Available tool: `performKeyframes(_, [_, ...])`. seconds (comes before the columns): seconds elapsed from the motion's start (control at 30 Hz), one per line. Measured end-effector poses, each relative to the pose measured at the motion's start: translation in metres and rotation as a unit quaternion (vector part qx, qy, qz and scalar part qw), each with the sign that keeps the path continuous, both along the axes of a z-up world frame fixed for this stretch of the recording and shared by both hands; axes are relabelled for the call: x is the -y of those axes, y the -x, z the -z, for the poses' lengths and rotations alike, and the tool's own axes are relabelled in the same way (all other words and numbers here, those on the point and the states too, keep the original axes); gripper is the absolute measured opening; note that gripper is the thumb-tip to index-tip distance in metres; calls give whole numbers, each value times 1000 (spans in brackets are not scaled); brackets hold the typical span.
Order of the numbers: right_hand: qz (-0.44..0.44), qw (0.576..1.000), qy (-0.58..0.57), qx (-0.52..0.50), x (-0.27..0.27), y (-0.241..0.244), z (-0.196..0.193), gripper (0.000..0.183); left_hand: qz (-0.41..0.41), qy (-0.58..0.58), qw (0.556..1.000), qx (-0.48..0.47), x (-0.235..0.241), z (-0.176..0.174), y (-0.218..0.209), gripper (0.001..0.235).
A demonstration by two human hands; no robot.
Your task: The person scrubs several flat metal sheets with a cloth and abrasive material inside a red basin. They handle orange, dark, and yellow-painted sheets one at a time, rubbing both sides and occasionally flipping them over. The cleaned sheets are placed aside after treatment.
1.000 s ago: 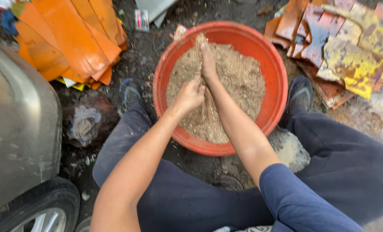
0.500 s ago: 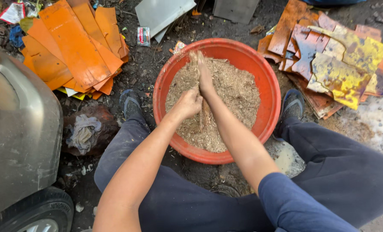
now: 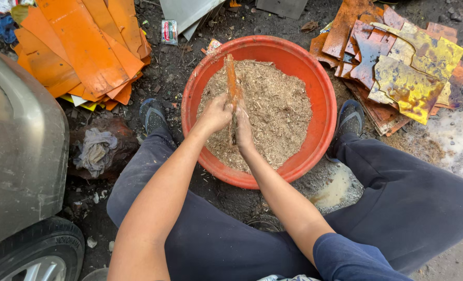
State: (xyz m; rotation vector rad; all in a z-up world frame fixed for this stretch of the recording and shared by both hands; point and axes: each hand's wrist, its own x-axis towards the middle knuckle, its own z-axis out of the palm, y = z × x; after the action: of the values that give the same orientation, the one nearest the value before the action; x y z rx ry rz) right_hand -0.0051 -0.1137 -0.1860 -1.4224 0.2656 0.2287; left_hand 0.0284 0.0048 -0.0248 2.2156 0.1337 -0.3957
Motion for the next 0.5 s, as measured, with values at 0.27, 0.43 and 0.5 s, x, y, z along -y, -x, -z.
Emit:
performKeyframes(0.27, [1, 993, 39, 112, 0, 10, 12, 70, -15, 42, 998, -54, 0, 21, 5, 61])
performKeyframes(0.43, [3, 997, 76, -14, 14, -9, 69, 74, -16, 26, 999, 18, -5, 25, 0, 58])
performKeyframes(0.5, [-16, 996, 82, -28, 17, 3, 65, 76, -28, 41, 999, -22, -3, 32, 0, 58])
